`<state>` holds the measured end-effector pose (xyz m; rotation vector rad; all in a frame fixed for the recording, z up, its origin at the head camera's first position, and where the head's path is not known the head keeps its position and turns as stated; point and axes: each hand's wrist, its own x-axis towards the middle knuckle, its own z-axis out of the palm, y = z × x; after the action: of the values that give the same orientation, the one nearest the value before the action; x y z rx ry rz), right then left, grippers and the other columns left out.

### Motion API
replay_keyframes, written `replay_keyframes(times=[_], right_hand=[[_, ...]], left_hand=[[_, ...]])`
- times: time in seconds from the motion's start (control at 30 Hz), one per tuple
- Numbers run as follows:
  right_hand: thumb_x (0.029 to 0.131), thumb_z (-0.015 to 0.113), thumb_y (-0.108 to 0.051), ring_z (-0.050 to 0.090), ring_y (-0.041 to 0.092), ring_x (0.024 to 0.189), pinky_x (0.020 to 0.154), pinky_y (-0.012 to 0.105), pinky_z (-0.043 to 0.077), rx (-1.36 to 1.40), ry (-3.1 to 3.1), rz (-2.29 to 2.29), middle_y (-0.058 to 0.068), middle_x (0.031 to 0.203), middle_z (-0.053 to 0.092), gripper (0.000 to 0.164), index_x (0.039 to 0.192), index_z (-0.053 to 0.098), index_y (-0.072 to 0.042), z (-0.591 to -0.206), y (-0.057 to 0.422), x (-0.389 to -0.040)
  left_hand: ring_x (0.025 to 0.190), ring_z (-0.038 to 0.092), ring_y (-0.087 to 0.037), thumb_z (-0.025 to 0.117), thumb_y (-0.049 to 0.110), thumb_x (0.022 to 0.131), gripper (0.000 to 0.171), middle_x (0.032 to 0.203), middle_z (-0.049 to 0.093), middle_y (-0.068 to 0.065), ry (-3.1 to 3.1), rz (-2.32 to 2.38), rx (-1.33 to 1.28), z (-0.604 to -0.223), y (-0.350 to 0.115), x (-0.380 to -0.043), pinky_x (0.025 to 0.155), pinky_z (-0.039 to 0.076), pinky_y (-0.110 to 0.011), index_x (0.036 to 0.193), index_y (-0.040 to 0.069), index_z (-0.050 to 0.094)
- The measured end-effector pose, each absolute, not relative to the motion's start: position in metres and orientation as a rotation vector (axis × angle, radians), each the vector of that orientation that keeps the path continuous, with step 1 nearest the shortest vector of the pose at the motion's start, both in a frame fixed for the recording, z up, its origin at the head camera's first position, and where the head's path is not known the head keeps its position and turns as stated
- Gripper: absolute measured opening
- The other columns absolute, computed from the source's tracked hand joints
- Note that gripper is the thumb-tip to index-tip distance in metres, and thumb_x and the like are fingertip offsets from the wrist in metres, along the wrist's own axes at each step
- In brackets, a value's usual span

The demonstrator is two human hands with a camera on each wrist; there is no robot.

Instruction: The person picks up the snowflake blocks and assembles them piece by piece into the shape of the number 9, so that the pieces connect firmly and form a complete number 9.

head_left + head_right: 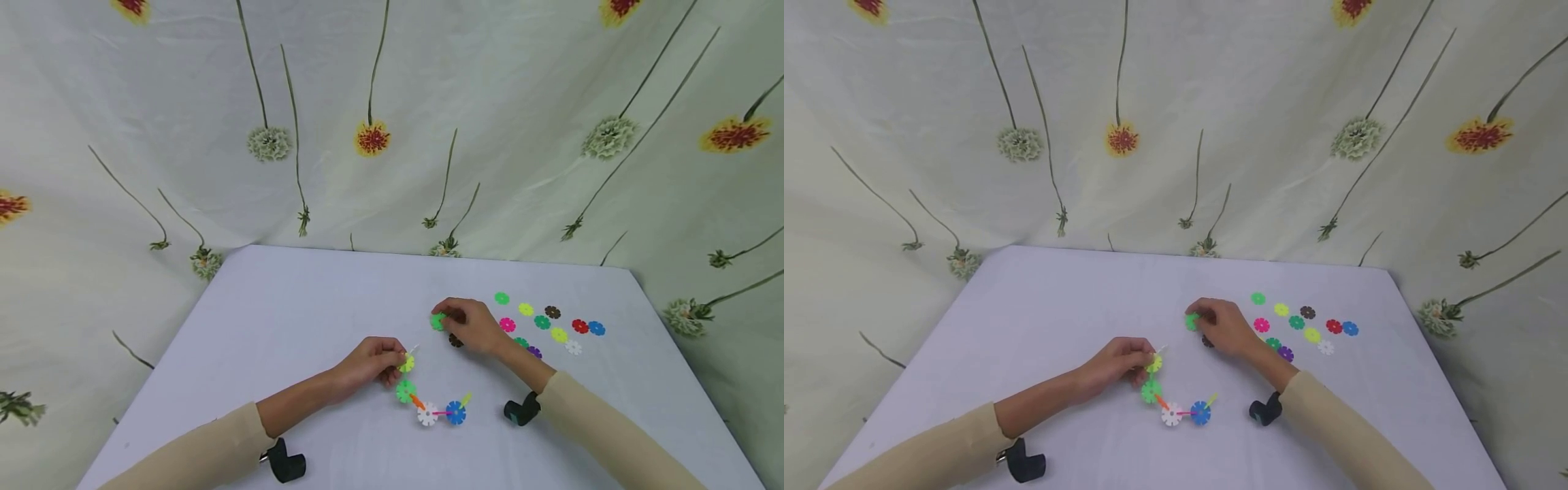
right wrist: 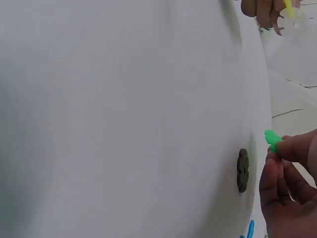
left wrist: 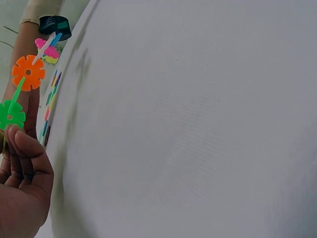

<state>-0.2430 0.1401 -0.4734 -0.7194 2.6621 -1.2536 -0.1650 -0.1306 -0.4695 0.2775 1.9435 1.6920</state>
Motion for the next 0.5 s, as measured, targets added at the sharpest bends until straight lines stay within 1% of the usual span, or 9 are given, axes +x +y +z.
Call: replay_keyframes(times=[0.07, 0.13, 0.27, 0.4, 0.5], right_hand=[[0.103, 0.066, -0.009, 0.066, 0.014, 0.093, 0.084, 0.025, 0.056, -0.690, 2.608, -1.318, 0.005, 0.116, 0.079, 0.022, 0.122, 0.077, -0.012, -0.471, 0.140, -0.241], [0.103, 0.067, -0.011, 0.067, 0.016, 0.090, 0.080, 0.024, 0.056, -0.662, 2.533, -1.386, 0.008, 0.113, 0.079, 0.021, 0.121, 0.078, -0.012, -0.468, 0.139, -0.238], [0.102, 0.069, -0.014, 0.069, 0.023, 0.085, 0.074, 0.025, 0.057, -0.617, 2.346, -1.500, 0.015, 0.106, 0.077, 0.022, 0.122, 0.077, -0.008, -0.460, 0.137, -0.230], [0.103, 0.069, -0.014, 0.071, 0.030, 0.087, 0.077, 0.026, 0.060, -0.603, 2.210, -1.555, 0.018, 0.108, 0.076, 0.024, 0.124, 0.076, -0.005, -0.457, 0.133, -0.220], [0.104, 0.069, -0.014, 0.071, 0.029, 0.087, 0.079, 0.026, 0.060, -0.603, 2.170, -1.569, 0.018, 0.109, 0.076, 0.024, 0.125, 0.075, -0.005, -0.457, 0.130, -0.215]], left_hand=[[0.074, 0.059, -0.012, 0.059, 0.014, 0.105, 0.017, 0.081, 0.063, 0.000, 1.943, 1.691, 0.272, -0.469, -0.130, -0.165, 0.071, 0.054, -0.022, 0.105, -0.002, 0.064], [0.075, 0.059, -0.013, 0.058, 0.015, 0.106, 0.017, 0.081, 0.063, 0.000, 1.941, 1.689, 0.262, -0.470, -0.130, -0.165, 0.072, 0.054, -0.023, 0.105, -0.001, 0.064], [0.075, 0.058, -0.013, 0.057, 0.015, 0.106, 0.015, 0.081, 0.062, 0.000, 1.931, 1.694, 0.248, -0.470, -0.129, -0.166, 0.072, 0.053, -0.023, 0.104, 0.001, 0.063], [0.075, 0.058, -0.013, 0.057, 0.014, 0.106, 0.014, 0.081, 0.061, -0.001, 1.927, 1.691, 0.240, -0.470, -0.128, -0.166, 0.071, 0.053, -0.023, 0.103, 0.002, 0.063], [0.075, 0.058, -0.013, 0.056, 0.015, 0.106, 0.015, 0.081, 0.061, -0.001, 1.929, 1.683, 0.243, -0.470, -0.128, -0.166, 0.071, 0.053, -0.023, 0.104, 0.001, 0.063]])
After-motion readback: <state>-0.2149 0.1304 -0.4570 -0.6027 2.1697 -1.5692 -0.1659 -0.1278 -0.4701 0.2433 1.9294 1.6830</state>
